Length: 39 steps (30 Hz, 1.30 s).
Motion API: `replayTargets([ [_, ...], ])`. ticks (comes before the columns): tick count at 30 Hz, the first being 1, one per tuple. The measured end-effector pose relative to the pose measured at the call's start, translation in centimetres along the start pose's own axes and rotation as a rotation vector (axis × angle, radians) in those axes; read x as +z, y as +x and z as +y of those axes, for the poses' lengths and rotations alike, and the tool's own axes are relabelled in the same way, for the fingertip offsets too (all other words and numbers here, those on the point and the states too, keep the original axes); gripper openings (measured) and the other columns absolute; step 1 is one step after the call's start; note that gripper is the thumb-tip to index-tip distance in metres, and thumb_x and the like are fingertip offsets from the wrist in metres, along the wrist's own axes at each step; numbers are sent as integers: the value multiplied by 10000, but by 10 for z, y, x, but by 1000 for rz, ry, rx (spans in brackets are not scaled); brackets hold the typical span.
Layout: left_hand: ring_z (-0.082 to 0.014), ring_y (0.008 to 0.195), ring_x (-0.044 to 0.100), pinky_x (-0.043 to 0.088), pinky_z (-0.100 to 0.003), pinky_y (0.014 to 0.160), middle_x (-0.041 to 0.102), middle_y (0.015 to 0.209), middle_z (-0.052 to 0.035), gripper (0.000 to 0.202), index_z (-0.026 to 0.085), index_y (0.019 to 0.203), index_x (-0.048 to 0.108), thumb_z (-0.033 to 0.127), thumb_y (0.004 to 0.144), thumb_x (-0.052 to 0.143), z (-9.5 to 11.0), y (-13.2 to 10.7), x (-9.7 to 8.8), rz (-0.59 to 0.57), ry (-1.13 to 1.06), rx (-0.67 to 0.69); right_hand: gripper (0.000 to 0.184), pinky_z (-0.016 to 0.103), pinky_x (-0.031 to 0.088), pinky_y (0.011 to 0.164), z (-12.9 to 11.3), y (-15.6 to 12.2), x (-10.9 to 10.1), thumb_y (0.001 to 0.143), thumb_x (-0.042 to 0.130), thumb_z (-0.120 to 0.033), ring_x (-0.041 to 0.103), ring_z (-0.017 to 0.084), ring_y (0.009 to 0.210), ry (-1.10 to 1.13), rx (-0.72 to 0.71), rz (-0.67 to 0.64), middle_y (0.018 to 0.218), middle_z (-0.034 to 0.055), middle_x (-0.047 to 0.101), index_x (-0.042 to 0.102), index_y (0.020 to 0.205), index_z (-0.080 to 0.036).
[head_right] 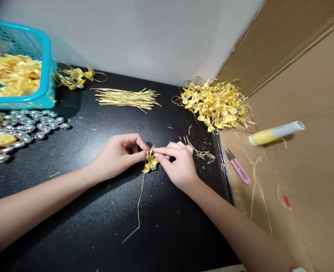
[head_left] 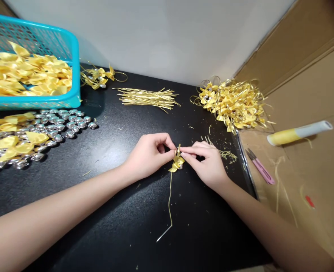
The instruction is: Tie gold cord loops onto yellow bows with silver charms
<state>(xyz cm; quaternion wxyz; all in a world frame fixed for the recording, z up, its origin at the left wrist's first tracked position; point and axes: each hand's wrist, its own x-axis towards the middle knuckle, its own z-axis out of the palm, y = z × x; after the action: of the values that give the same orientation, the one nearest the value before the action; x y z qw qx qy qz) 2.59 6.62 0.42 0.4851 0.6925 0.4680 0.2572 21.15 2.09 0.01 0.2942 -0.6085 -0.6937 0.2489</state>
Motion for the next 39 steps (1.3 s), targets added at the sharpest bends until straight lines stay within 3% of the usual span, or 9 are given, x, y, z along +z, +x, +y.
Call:
replayTargets([
  [9,-87,508,445,341,-192,472,608,575,9,103,164,712,689,245,774,672,-4,-1,-1,6,3,35,126,336,353,729,-12,8,-1,835,654,-263,544,165,708,-26,89,-83,639,-9,606,748,759,-227],
  [14,-89,510,436,338,-196,481,577,551,19,99,167,725,701,244,780,673,-5,-2,-1,5,6,43,243,371,349,817,-17,11,-4,862,549,-206,568,176,774,-56,123,-166,731,0,677,703,675,-219],
  [21,-86,503,425,326,-197,479,562,536,25,109,162,716,697,250,777,676,-4,-3,0,3,-9,40,278,368,348,791,-20,17,-7,855,497,-203,550,179,771,-10,163,-241,713,1,660,662,631,-207],
  [28,-87,516,436,333,-200,486,643,616,-6,129,157,715,703,269,776,685,-5,-4,-1,12,-20,55,201,347,344,737,-17,16,-6,827,584,-280,539,175,745,7,172,-224,693,3,659,697,675,-212],
  [35,-89,509,405,310,-205,481,605,557,7,118,164,709,718,262,770,694,-4,-5,0,31,-30,57,178,349,344,734,-18,16,-7,807,614,-284,525,158,698,18,186,-222,633,-13,616,687,665,-204],
  [39,-87,519,417,331,-210,497,683,661,-16,103,164,727,721,253,767,691,-5,-7,1,39,-41,61,179,348,341,729,-18,16,-8,791,616,-275,513,151,682,27,203,-222,604,-26,578,674,639,-201],
])
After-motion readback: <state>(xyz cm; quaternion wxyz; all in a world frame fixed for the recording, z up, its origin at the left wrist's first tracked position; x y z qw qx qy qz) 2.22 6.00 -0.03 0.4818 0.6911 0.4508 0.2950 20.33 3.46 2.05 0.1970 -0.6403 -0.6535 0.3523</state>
